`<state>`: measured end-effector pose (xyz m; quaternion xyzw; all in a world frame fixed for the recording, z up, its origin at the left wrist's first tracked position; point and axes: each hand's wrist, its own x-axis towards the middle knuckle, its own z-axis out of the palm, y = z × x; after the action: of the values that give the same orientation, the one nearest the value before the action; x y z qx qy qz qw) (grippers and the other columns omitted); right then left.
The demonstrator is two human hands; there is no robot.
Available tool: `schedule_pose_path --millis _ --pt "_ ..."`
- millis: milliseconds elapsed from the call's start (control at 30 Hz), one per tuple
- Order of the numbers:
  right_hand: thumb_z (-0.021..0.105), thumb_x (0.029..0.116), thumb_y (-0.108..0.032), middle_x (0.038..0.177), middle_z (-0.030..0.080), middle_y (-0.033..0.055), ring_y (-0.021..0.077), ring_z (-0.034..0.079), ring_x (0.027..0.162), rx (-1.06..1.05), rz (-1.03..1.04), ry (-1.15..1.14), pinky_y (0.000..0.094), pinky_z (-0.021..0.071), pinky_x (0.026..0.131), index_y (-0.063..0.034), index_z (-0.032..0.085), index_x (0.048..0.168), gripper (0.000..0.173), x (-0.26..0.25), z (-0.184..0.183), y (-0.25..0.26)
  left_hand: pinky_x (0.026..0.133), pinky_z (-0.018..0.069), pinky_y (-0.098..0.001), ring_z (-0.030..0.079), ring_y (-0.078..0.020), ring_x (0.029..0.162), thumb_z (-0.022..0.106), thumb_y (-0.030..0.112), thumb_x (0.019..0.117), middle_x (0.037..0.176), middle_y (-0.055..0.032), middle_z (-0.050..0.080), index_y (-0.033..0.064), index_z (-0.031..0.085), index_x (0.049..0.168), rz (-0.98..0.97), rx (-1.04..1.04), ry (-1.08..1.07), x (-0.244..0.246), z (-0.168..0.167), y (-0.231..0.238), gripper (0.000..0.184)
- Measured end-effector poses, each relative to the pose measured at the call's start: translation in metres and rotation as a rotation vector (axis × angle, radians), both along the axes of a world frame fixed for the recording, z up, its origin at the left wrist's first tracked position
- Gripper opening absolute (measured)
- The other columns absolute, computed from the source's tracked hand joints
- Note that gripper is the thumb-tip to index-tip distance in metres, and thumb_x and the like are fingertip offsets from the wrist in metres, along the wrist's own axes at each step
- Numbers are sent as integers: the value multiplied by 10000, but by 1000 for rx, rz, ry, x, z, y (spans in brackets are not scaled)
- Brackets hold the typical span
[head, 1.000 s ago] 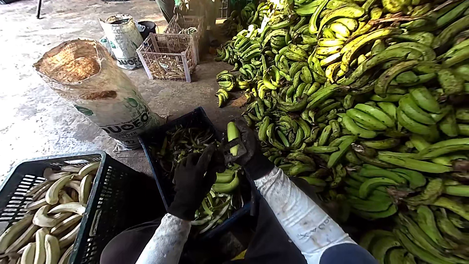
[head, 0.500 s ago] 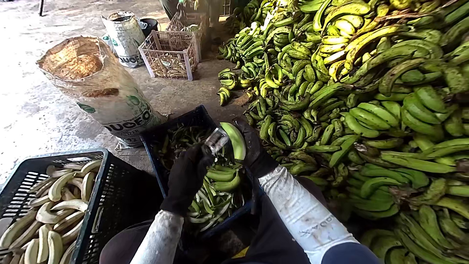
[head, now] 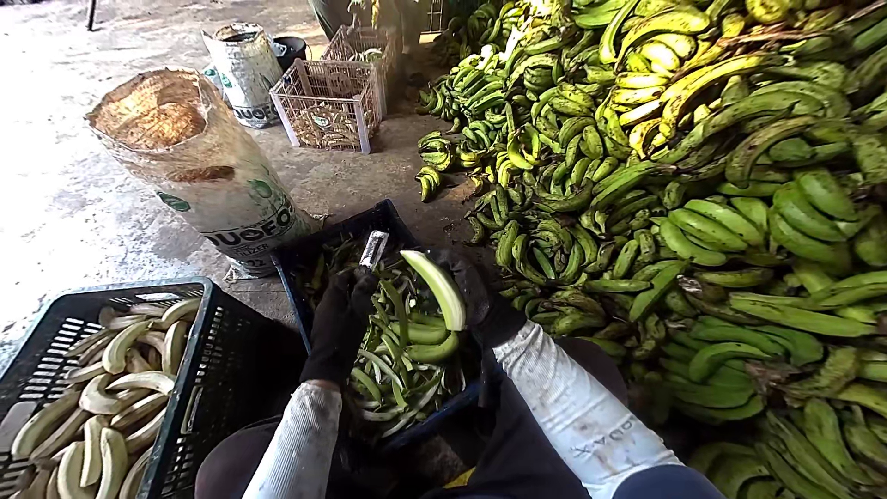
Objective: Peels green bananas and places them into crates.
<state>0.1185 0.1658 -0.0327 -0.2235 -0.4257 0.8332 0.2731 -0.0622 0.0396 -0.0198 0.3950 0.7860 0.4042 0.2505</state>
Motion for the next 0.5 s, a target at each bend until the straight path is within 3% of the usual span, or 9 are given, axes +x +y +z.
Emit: schedule_pose_path --millis 67,133,167,233,300,367,433,500 --pt "429 1028 -343 740 637 6 85 605 587 -32 -71 52 257 543 521 -151 657 1003 299 5 -3 6 780 555 -421 650 -144 846 516 469 1036 995 -38 686 170 606 1355 -136 85 34 2 -4 -6 446" --pt "411 1050 -257 756 643 -16 55 609 622 116 -179 30 233 545 555 -143 651 990 273 10 -5 8 844 580 -413 676 -145 940 536 476 1023 1075 -37 703 145 627 1346 -333 155 124 11 -11 -12 472" --pt "434 1046 -186 816 645 -21 45 614 695 280 -236 -21 230 549 627 -125 644 1037 219 16 -8 7 919 569 -463 676 -211 1049 532 491 1018 1177 -84 694 137 614 1396 -419 156 202 18 -13 -16 524" --pt "460 1051 -118 920 654 15 70 623 806 415 -308 -147 266 550 733 -65 635 1129 198 25 -2 -4 906 555 -558 673 -340 1082 525 508 1008 1226 -169 681 135 597 1436 -505 155 349 34 -16 -20 572" --pt "416 1075 -135 888 631 7 64 609 763 339 -246 -169 256 548 696 -83 610 1117 205 22 9 -13 903 555 -558 678 -345 1066 536 428 1021 1216 -174 681 132 598 1430 -451 88 316 41 -13 -16 509" --pt "440 1078 -238 859 661 17 84 620 695 263 -113 -76 269 556 634 -100 654 1109 256 21 -9 -8 873 566 -535 691 -283 974 550 358 1047 1097 -135 705 114 642 1325 -278 33 184 28 -7 -6 381" --pt "435 1070 -319 803 643 8 87 603 626 129 -33 -81 264 543 563 -135 651 1062 284 20 -5 -15 782 546 -564 665 -284 877 553 417 1048 1006 -129 685 111 641 1248 -83 42 111 8 -1 -4 376" --pt "393 1075 -321 829 641 18 94 597 631 100 -4 -63 261 536 556 -149 637 1116 302 20 -7 -13 890 537 -566 662 -254 1042 551 502 1026 1204 -91 671 177 612 1352 -14 98 101 -5 1 -13 465"
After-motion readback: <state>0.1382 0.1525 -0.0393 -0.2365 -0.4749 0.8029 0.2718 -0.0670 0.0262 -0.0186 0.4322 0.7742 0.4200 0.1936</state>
